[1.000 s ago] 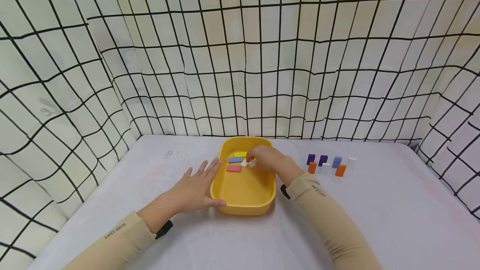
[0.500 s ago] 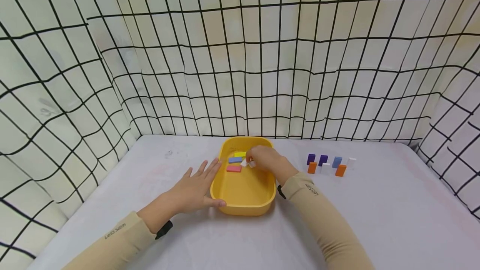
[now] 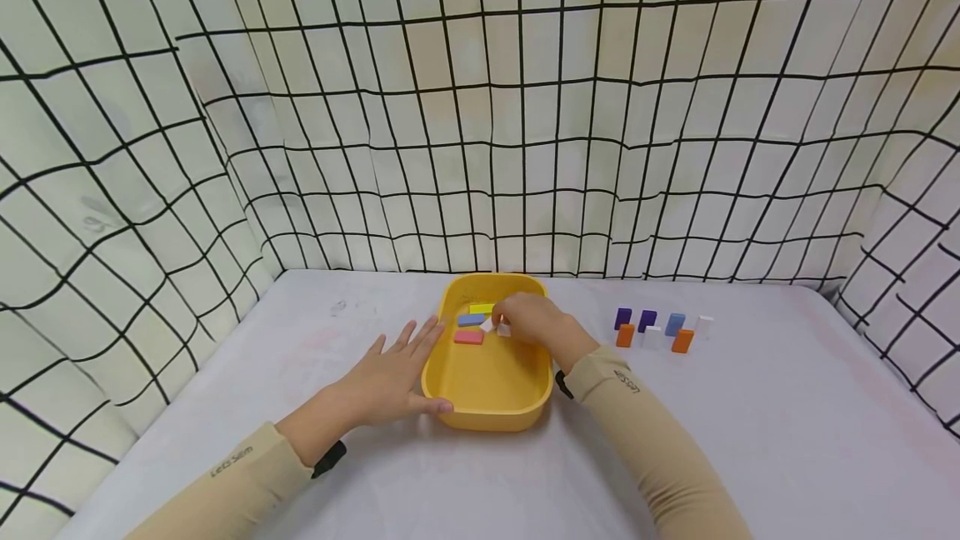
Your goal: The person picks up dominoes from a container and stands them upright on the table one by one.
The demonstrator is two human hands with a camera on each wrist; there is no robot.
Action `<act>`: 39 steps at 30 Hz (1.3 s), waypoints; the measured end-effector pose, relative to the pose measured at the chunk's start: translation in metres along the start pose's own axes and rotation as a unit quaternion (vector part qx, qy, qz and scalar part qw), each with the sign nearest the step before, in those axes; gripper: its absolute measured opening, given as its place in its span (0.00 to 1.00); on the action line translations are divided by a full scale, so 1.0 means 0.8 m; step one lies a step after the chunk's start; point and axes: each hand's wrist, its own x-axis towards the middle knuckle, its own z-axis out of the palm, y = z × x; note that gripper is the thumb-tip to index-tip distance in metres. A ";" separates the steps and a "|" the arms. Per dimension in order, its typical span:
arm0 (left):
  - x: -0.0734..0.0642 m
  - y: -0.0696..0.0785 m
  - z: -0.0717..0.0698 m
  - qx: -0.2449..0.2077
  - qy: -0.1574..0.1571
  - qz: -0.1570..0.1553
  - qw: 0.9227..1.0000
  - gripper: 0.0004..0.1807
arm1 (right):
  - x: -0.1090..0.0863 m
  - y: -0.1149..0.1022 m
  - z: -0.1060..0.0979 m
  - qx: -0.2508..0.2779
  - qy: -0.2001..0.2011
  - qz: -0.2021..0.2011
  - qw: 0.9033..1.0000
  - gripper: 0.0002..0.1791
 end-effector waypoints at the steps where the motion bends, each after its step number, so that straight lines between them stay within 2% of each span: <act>1: 0.000 0.000 0.000 0.000 0.000 0.000 1.000 0.66 | 0.000 0.000 0.000 0.001 -0.004 0.004 1.000 0.16; 5: 0.000 0.000 0.002 0.003 0.003 0.003 1.000 0.66 | -0.001 -0.003 0.000 0.008 -0.014 0.018 1.000 0.15; 8: 0.000 -0.001 0.003 0.003 0.004 0.004 1.000 0.66 | -0.003 -0.004 -0.001 0.010 -0.013 0.012 1.000 0.14; 18: 0.001 -0.001 0.002 0.003 0.006 0.007 1.000 0.66 | -0.009 -0.004 -0.003 0.027 0.006 -0.012 1.000 0.13; 25: 0.001 0.000 -0.001 0.005 0.004 0.006 1.000 0.66 | -0.014 -0.004 -0.012 0.050 0.014 -0.004 0.999 0.17; 29: 0.001 -0.001 -0.002 0.003 0.002 0.006 1.000 0.66 | -0.016 -0.004 -0.017 0.059 0.024 -0.013 0.998 0.20; 39: 0.000 0.000 -0.003 0.002 0.000 0.007 1.000 0.65 | -0.029 -0.010 -0.024 0.075 0.052 -0.024 0.996 0.20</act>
